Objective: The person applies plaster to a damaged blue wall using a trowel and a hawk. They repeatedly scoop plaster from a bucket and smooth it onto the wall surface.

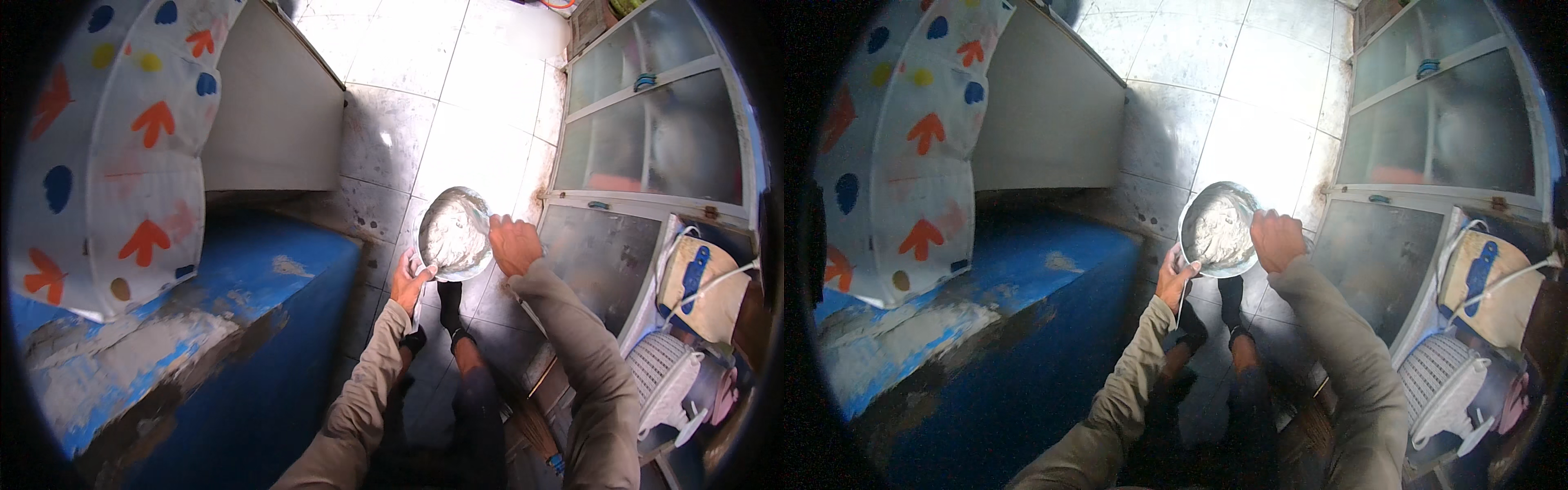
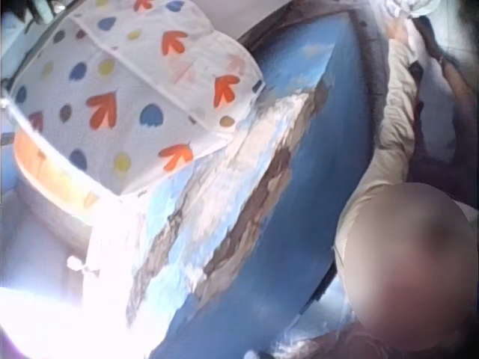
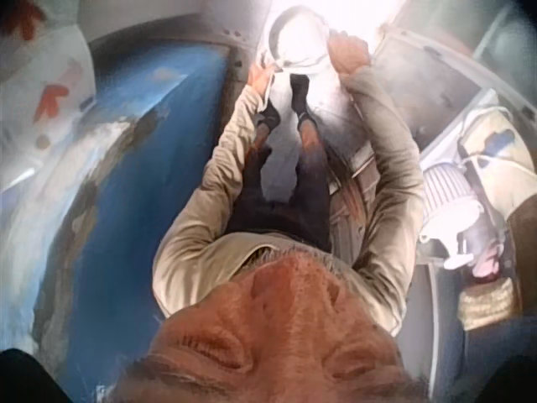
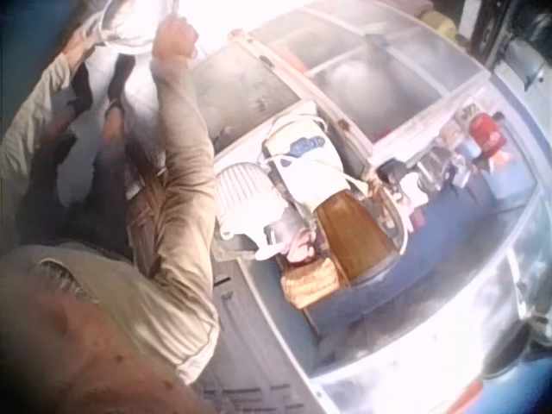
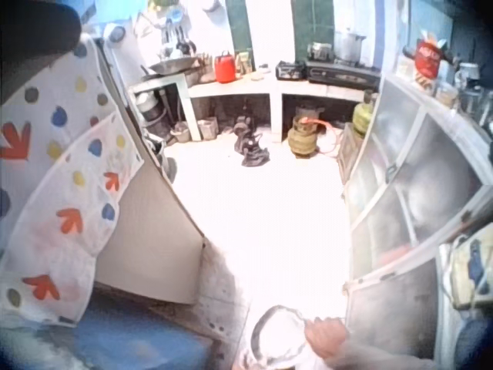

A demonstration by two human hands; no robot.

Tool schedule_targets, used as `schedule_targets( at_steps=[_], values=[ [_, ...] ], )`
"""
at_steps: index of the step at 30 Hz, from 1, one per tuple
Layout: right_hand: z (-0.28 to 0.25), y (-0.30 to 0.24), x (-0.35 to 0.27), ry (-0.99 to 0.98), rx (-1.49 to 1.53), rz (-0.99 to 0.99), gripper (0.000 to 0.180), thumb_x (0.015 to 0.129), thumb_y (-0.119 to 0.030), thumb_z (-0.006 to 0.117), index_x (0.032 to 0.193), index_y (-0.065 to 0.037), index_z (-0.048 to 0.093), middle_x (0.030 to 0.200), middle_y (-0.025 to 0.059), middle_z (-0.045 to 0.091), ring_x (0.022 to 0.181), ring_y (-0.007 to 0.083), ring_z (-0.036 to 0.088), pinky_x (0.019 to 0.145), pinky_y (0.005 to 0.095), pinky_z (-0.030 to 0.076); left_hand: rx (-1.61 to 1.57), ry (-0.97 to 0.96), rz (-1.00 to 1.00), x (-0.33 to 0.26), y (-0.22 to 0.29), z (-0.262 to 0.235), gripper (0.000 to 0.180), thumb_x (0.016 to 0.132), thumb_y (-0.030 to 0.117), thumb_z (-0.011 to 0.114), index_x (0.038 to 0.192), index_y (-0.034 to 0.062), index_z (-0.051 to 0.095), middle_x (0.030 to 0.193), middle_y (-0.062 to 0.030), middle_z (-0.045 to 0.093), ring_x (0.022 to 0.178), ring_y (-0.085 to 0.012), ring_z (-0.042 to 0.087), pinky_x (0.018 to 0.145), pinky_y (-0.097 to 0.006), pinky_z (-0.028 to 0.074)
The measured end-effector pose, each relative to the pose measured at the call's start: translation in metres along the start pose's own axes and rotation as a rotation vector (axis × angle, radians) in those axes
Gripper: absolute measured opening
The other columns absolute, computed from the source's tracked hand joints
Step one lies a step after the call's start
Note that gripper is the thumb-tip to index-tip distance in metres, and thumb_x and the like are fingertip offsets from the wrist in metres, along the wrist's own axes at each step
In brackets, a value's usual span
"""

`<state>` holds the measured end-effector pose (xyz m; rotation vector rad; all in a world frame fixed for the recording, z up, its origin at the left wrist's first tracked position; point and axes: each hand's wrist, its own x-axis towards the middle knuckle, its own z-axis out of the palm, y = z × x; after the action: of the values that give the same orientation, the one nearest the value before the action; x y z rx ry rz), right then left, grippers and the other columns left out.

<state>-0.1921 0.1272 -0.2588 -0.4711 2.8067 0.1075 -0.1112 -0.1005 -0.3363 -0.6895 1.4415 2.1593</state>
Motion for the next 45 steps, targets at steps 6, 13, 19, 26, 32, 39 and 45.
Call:
schedule_targets(
  at_steps=[6, 13, 19, 26, 32, 39, 45],
  values=[
    [-0.077, -0.013, -0.01, -0.214, -0.2, -0.163, 0.028, 0.088, -0.016, 0.051, 0.11, -0.001, 0.058, 0.089, 0.0105, 0.062, 0.076, 0.0241, 0.062, 0.061, 0.0405, 0.045, 0.145, 0.032, 0.111, -0.04, 0.038, 0.034, 0.072, 0.08, 0.0, 0.066, 0.142, -0.0035, 0.029, 0.133, -0.0176, 0.048, 0.124, -0.0222, 0.048, 0.102, -0.033, 0.041],
    [-0.098, 0.0, -0.036, -0.19, 0.131, -0.098, 0.019, 0.085, -0.012, 0.052, 0.095, 0.0, 0.064, 0.078, 0.0183, 0.068, 0.069, 0.0288, 0.068, 0.06, 0.0415, 0.053, 0.018, 0.044, 0.083, -0.079, 0.059, 0.068, 0.075, 0.079, 0.002, 0.066, 0.143, -0.0047, 0.027, 0.139, -0.0185, 0.041, 0.131, -0.0251, 0.041, 0.105, -0.033, 0.038],
    [-0.104, -0.011, -0.065, -0.258, 0.309, 0.053, 0.021, 0.083, -0.018, 0.058, 0.091, 0.001, 0.064, 0.079, 0.0204, 0.068, 0.075, 0.0356, 0.069, 0.069, 0.0451, 0.055, 0.09, 0.068, 0.069, -0.091, 0.056, 0.073, 0.08, 0.078, 0.005, 0.072, 0.144, -0.0034, 0.027, 0.143, -0.0208, 0.036, 0.138, -0.0303, 0.032, 0.106, -0.038, 0.037],
    [-0.113, -0.027, -0.073, -0.456, 0.505, 0.248, 0.031, 0.086, -0.029, 0.059, 0.098, -0.001, 0.064, 0.093, 0.0227, 0.068, 0.093, 0.0387, 0.065, 0.083, 0.0477, 0.051, 0.246, 0.019, 0.055, -0.1, 0.058, 0.065, 0.089, 0.076, 0.009, 0.078, 0.144, -0.0029, 0.022, 0.141, -0.0281, 0.037, 0.129, -0.029, 0.042, 0.093, -0.034, 0.05],
    [-0.105, -0.031, -0.072, -0.556, 0.729, 0.43, 0.042, 0.087, -0.036, 0.061, 0.113, -0.004, 0.064, 0.109, 0.0254, 0.063, 0.108, 0.0393, 0.058, 0.092, 0.047, 0.046, 0.371, -0.023, 0.038, -0.106, 0.067, 0.049, 0.096, 0.076, 0.015, 0.079, 0.147, -0.0048, 0.018, 0.142, -0.031, 0.035, 0.132, -0.0325, 0.04, 0.093, -0.035, 0.05],
    [-0.056, -0.04, -0.081, -0.427, 0.837, 0.403, 0.04, 0.089, -0.036, 0.056, 0.106, -0.001, 0.065, 0.102, 0.0228, 0.064, 0.105, 0.0408, 0.055, 0.091, 0.0479, 0.044, 0.556, -0.077, 0.075, -0.1, 0.066, 0.032, 0.105, 0.074, 0.016, 0.082, 0.15, -0.0036, 0.013, 0.142, -0.0371, 0.034, 0.102, -0.024, 0.064, 0.09, -0.032, 0.05],
    [-0.043, -0.026, -0.08, -0.412, 1.068, 0.165, 0.03, 0.09, -0.025, 0.055, 0.103, 0.001, 0.066, 0.092, 0.0198, 0.065, 0.088, 0.0309, 0.061, 0.075, 0.0422, 0.048, 0.502, -0.045, 0.064, -0.099, 0.05, 0.03, 0.104, 0.074, 0.016, 0.082, 0.149, -0.0033, 0.012, 0.142, -0.0372, 0.034, 0.105, -0.0277, 0.064, 0.093, -0.033, 0.049]
  ],
)
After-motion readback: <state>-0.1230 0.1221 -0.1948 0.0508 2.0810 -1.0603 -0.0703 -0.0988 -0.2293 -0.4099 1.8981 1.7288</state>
